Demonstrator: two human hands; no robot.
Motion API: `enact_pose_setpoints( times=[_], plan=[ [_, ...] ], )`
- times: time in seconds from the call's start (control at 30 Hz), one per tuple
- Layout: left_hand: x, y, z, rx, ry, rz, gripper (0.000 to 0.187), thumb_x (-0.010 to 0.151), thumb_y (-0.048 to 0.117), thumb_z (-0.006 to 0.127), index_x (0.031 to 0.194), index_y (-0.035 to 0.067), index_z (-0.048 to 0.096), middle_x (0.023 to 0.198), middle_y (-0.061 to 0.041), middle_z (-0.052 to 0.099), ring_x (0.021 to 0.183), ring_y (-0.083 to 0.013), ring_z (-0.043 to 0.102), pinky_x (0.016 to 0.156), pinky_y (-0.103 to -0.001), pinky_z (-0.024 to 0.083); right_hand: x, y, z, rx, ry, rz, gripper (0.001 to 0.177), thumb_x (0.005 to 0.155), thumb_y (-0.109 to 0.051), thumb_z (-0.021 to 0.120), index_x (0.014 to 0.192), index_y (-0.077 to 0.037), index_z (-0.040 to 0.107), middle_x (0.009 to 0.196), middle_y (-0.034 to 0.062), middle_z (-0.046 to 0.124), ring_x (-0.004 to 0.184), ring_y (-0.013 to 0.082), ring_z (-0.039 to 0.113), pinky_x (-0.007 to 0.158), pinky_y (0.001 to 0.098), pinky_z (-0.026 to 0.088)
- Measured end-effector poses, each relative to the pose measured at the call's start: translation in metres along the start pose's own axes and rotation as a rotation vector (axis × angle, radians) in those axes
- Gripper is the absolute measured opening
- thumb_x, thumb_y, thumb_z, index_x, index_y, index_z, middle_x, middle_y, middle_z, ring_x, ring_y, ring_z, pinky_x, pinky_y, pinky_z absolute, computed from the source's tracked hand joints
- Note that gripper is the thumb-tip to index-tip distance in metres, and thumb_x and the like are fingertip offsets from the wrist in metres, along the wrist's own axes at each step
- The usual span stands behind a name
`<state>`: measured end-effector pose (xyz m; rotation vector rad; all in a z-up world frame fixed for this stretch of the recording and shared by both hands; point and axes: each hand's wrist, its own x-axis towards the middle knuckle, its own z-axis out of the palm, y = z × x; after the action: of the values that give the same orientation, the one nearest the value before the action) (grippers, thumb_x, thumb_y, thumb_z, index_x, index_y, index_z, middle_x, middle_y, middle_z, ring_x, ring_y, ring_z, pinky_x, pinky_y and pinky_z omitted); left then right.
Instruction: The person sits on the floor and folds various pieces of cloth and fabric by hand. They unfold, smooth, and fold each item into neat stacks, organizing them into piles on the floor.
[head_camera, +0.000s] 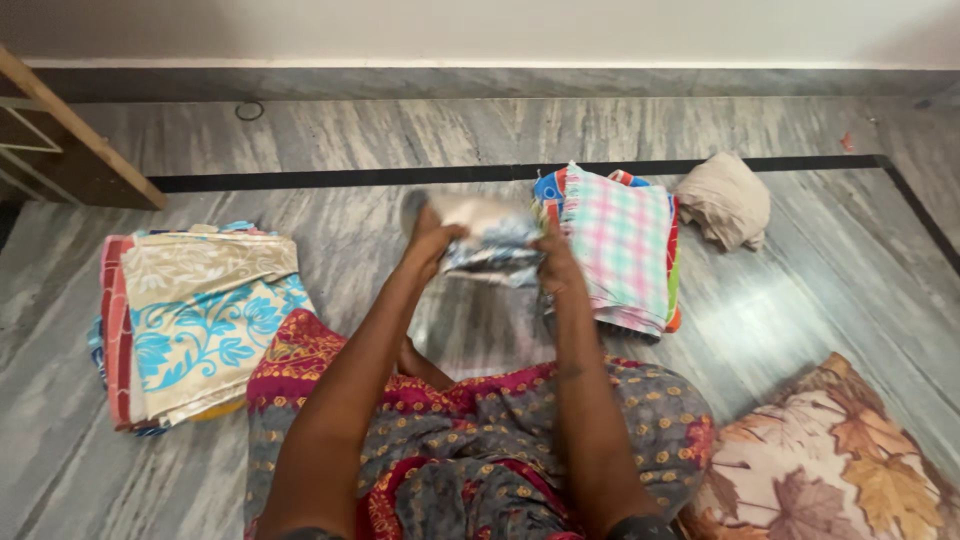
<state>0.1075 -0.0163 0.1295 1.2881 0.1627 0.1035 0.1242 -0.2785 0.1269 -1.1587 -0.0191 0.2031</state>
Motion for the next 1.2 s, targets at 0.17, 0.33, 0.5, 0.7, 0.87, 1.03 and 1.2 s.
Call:
enact_pose_setpoints(
  times=[0.17,0.33,0.5,0.7,0.87,1.03,1.2],
  plan=[
    [0.011,0.060,0.126,-0.219,-0.214,0.177,0.086,0.071,-0.007,0.080,0.146,0.002,0.039,0.132,-0.018,0.061,0.115,-0.0266,0.065,0.092,-0.036,0.060,-0.031,-0.130,-0.050,0.061,-0.074,-0.296,0.088,0.073,0.004,0.064,0.157,-0.009,0.044,0.143,0.0053,0.058,0.120,0.0166,0.059,0.102,0.0291,0.049],
    [-0.011,0.024,0.187,0.179,-0.276,0.069,0.100,0.074,0.007,0.084,0.157,0.008,0.029,0.134,-0.018,0.063,0.111,-0.0263,0.065,0.086,-0.036,0.056,-0.061,-0.156,-0.131,-0.295,0.286,-0.250,0.082,0.078,0.000,0.068,0.157,-0.009,0.047,0.136,0.0103,0.058,0.099,0.0199,0.057,0.071,0.0338,0.041],
    [-0.034,-0.076,0.136,0.447,-0.363,-0.260,0.081,0.073,0.020,0.083,0.147,0.008,0.054,0.119,-0.020,0.073,0.091,-0.0298,0.073,0.071,-0.043,0.058,-0.054,-0.105,-0.178,-1.304,0.794,-0.125,0.080,0.078,-0.020,0.086,0.147,-0.005,0.050,0.139,0.0290,0.052,0.119,0.0462,0.054,0.101,0.0509,0.044],
    [-0.009,-0.087,-0.059,0.893,-0.007,-0.156,0.069,0.069,0.032,0.089,0.131,0.011,0.067,0.140,-0.025,0.051,0.118,-0.0370,0.060,0.096,-0.044,0.055,-0.036,-0.061,-0.119,-1.303,0.409,-0.368,0.060,0.082,-0.029,0.077,0.138,-0.015,0.063,0.153,0.0252,0.048,0.140,0.0456,0.048,0.120,0.0562,0.040],
    [-0.047,-0.006,-0.255,1.288,0.441,-0.328,0.069,0.079,0.036,0.077,0.143,0.020,0.057,0.163,-0.021,0.030,0.147,-0.0469,0.031,0.109,-0.069,0.037,-0.052,-0.028,-0.056,-1.796,0.579,-0.205,0.051,0.080,-0.027,0.075,0.129,-0.016,0.066,0.167,0.0259,0.023,0.150,0.0612,0.010,0.100,0.0906,0.012],
    [-0.167,0.031,-0.373,1.451,0.714,-0.374,0.085,0.078,0.041,0.079,0.153,0.015,0.048,0.167,-0.026,0.023,0.153,-0.0550,0.016,0.111,-0.079,0.024,-0.055,0.013,-0.024,-1.707,0.397,-0.315,0.055,0.080,-0.028,0.071,0.134,-0.015,0.064,0.165,0.0252,0.024,0.149,0.0619,0.010,0.103,0.0889,0.012],
    [-0.259,0.005,-0.387,1.262,0.808,-0.243,0.109,0.069,0.060,0.081,0.160,0.027,0.030,0.165,-0.024,0.014,0.149,-0.0564,0.008,0.102,-0.084,0.020,-0.069,0.071,0.005,-1.949,0.198,-0.265,0.045,0.086,-0.022,0.062,0.130,-0.018,0.067,0.168,0.0209,0.029,0.155,0.0552,0.009,0.111,0.0837,0.007]
  ],
)
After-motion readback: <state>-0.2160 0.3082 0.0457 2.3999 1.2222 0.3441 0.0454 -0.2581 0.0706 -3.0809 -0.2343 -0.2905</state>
